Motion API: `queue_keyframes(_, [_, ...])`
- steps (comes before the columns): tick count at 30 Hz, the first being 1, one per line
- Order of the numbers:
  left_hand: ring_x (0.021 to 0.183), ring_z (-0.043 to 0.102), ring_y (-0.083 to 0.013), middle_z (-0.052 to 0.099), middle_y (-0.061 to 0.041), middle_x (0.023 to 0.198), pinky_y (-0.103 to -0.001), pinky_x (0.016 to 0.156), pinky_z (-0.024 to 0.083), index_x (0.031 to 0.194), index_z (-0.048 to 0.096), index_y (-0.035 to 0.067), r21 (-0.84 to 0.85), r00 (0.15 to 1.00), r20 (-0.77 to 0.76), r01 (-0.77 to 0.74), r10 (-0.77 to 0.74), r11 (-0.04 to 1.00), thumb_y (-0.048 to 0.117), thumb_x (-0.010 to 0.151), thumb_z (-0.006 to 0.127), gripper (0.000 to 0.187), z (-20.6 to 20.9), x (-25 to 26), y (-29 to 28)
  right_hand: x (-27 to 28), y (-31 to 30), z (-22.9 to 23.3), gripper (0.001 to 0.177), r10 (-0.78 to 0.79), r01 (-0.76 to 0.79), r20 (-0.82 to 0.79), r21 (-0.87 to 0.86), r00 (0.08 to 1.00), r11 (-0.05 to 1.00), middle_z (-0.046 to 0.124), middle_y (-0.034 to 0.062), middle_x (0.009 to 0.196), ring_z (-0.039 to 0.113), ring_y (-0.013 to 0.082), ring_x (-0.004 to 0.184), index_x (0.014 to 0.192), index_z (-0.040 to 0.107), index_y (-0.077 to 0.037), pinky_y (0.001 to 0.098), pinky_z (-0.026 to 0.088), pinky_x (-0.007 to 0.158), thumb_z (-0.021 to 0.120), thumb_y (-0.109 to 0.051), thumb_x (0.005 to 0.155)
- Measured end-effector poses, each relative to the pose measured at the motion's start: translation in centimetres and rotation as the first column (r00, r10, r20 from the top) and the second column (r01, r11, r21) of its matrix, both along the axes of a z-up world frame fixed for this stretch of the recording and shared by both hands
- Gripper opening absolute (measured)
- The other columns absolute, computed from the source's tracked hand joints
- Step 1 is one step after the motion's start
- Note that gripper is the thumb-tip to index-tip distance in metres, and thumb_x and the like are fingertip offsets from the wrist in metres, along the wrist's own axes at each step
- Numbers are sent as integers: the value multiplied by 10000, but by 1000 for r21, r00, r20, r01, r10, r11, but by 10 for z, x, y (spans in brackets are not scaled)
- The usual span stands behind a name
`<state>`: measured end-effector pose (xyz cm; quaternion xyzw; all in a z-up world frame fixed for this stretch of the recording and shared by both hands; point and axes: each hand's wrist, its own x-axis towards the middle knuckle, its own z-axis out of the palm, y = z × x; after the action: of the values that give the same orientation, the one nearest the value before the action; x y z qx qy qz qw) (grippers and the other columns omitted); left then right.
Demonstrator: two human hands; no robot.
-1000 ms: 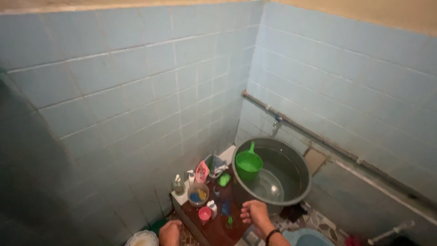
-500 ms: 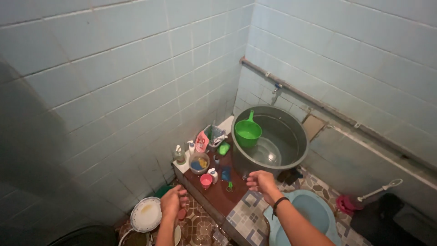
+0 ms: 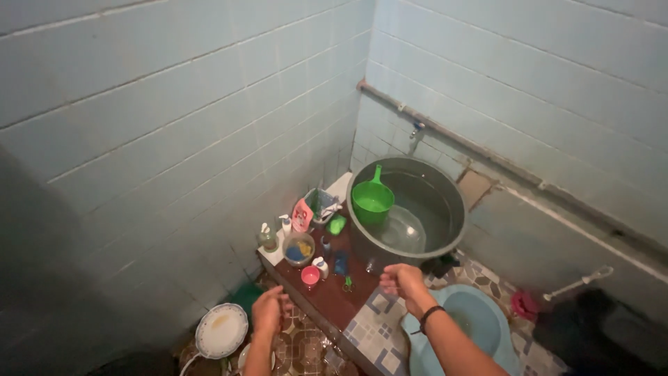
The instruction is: Collecting detergent packets into a red bag and hanging the bag on a hook.
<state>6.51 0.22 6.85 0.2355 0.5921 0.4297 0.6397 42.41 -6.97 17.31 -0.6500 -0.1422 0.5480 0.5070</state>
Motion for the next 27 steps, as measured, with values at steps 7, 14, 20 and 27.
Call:
queue_keyframes(7, [603,552,-210,662,-115,894,-349,459,399,1282,677,72,-141,1000,-8,-22,21,990,119,983,464,370,18,3,11,10,40,-27,220,8,-8,0,-48,1000,999,739,184,959,722,270,785,1063,671,36,399,598,681,525,-64,932])
queue_keyframes(14, [627,600,-218,676,-134,896,-357,486,457,1257,664,50,-95,997,-11,-83,82,992,131,1005,517,303,15,0,50,7,103,-33,206,83,-83,-8,0,997,997,725,168,946,712,252,768,1064,677,19,398,613,682,545,-64,930])
queue_keyframes(20, [639,629,-207,701,-115,886,-341,501,473,1284,658,7,-109,993,-12,-121,120,987,129,1003,505,342,33,1,46,0,137,-57,194,185,-186,-34,-25,982,982,717,162,957,708,259,786,1067,658,2,413,603,692,538,-80,939])
queue_keyframes(27, [532,524,-245,654,-140,814,-391,410,401,1338,621,56,-188,995,19,-94,99,978,127,989,457,392,5,-13,52,-14,159,-60,231,205,-207,-34,-114,978,972,722,146,967,707,256,820,1097,648,-1,404,603,697,492,-93,954])
